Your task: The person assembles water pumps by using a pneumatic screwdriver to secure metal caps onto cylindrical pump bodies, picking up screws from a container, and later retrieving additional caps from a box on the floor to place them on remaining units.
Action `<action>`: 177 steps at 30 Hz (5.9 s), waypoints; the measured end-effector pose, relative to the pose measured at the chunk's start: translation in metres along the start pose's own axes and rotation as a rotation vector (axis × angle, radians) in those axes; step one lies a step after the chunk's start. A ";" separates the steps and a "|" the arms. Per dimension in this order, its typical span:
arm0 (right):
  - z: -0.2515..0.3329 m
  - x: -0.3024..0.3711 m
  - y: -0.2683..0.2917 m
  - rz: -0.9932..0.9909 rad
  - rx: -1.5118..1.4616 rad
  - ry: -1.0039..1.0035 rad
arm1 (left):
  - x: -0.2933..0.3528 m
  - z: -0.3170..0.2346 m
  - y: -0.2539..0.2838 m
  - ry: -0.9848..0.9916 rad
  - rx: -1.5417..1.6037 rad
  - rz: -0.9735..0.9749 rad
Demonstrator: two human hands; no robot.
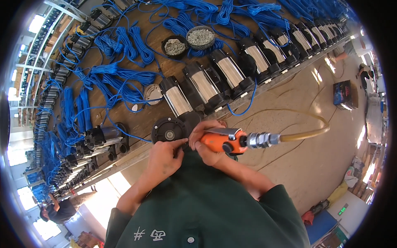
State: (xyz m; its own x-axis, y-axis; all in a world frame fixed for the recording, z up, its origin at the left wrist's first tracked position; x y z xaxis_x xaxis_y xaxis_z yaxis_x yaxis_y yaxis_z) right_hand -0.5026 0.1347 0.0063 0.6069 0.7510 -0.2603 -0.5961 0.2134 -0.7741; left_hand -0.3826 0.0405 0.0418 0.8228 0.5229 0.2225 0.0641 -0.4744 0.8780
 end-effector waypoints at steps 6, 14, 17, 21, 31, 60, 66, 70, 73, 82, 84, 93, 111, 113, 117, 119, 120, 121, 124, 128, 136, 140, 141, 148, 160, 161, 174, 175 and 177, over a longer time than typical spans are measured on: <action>0.009 -0.005 -0.015 0.113 0.301 0.016 | 0.004 0.022 0.021 0.280 0.685 0.050; 0.002 -0.013 -0.028 0.207 0.308 0.041 | 0.024 0.105 0.004 0.589 1.711 -0.402; -0.003 -0.016 -0.028 0.221 0.282 -0.020 | 0.025 0.109 -0.005 0.637 1.719 -0.447; -0.007 -0.017 -0.025 0.189 0.290 -0.049 | 0.035 0.110 -0.016 0.549 1.737 -0.316; -0.001 -0.050 -0.070 0.223 0.022 -0.074 | 0.044 0.083 0.000 0.380 1.668 -0.240; -0.053 -0.058 -0.087 0.251 -0.056 -0.105 | 0.031 0.098 -0.008 0.192 1.000 -0.158; -0.060 -0.058 -0.095 0.235 0.089 -0.123 | 0.027 0.113 -0.017 0.309 1.581 -0.347; -0.058 -0.059 -0.102 0.294 0.094 -0.183 | 0.027 0.119 -0.025 0.348 1.628 -0.346; -0.059 -0.060 -0.102 0.312 0.064 -0.163 | 0.027 0.121 -0.031 0.410 1.684 -0.349; -0.067 -0.061 -0.099 0.315 0.088 -0.162 | 0.027 0.120 -0.037 0.428 1.765 -0.331; -0.067 -0.064 -0.097 0.405 0.124 -0.188 | 0.027 0.121 -0.038 0.403 1.786 -0.337; -0.066 -0.055 -0.093 0.320 0.210 -0.229 | 0.031 0.114 -0.028 0.470 1.718 -0.328; 0.021 -0.075 -0.087 0.130 -0.137 0.076 | 0.005 0.033 0.012 0.365 1.584 -0.013; 0.027 -0.074 -0.072 0.132 -0.140 0.084 | -0.005 0.033 0.017 0.367 1.299 0.011; 0.015 -0.068 -0.025 0.057 -0.143 0.115 | -0.029 0.020 0.019 0.152 0.715 0.090; 0.010 -0.066 -0.015 -0.020 -0.127 0.099 | -0.037 0.014 0.021 -0.021 0.392 0.092; 0.007 -0.065 -0.012 -0.033 -0.067 0.087 | -0.041 0.012 0.021 -0.105 0.230 0.093; 0.001 -0.064 -0.008 -0.045 -0.008 0.073 | -0.047 0.016 0.016 -0.114 0.212 0.163; -0.010 -0.061 0.003 -0.013 -0.066 0.031 | -0.049 0.021 0.007 -0.150 0.188 0.167; -0.014 -0.061 0.004 -0.014 0.027 -0.017 | -0.043 0.024 0.039 0.032 0.236 -0.104; -0.025 -0.059 -0.016 0.090 0.178 -0.117 | -0.090 0.204 -0.023 0.163 -0.083 -0.540; -0.026 -0.057 -0.011 0.126 0.195 -0.103 | -0.156 0.212 -0.039 0.123 -0.442 -0.630; -0.027 -0.057 -0.015 0.117 0.239 -0.121 | -0.170 0.222 -0.043 0.167 -0.523 -0.559; -0.006 -0.063 -0.025 0.039 0.184 -0.078 | -0.227 0.266 -0.043 0.220 -0.729 -0.324; 0.038 -0.068 0.003 -0.223 -0.006 0.164 | -0.013 0.044 0.085 -0.375 -0.506 -0.648; 0.038 -0.069 0.004 -0.253 -0.019 0.145 | -0.003 0.035 0.077 -0.431 -0.511 -0.567; 0.033 -0.063 0.023 -0.371 -0.093 0.047 | -0.007 0.009 0.045 -0.107 -0.330 -0.309; 0.033 -0.062 0.022 -0.387 -0.107 0.033 | -0.008 0.021 0.033 -0.089 -0.269 -0.263; 0.034 -0.056 0.027 -0.431 -0.107 0.031 | -0.010 0.021 0.036 -0.150 -0.225 -0.219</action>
State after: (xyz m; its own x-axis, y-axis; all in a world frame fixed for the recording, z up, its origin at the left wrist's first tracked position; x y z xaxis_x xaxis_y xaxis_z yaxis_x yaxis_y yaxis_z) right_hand -0.5702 0.1194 0.0198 0.8047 0.5878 0.0836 -0.2278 0.4357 -0.8708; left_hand -0.3765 0.0037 0.0627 0.8783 0.4771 -0.0321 0.1364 -0.1857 0.9731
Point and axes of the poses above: each hand's wrist, its own x-axis away from the middle knuckle, its own y-axis out of the back of the hand, z = x × y, the point moved 4 cm from there along -x, towards the middle knuckle, and after that the axes turned 15 degrees about -x, right-handed, at the moved point
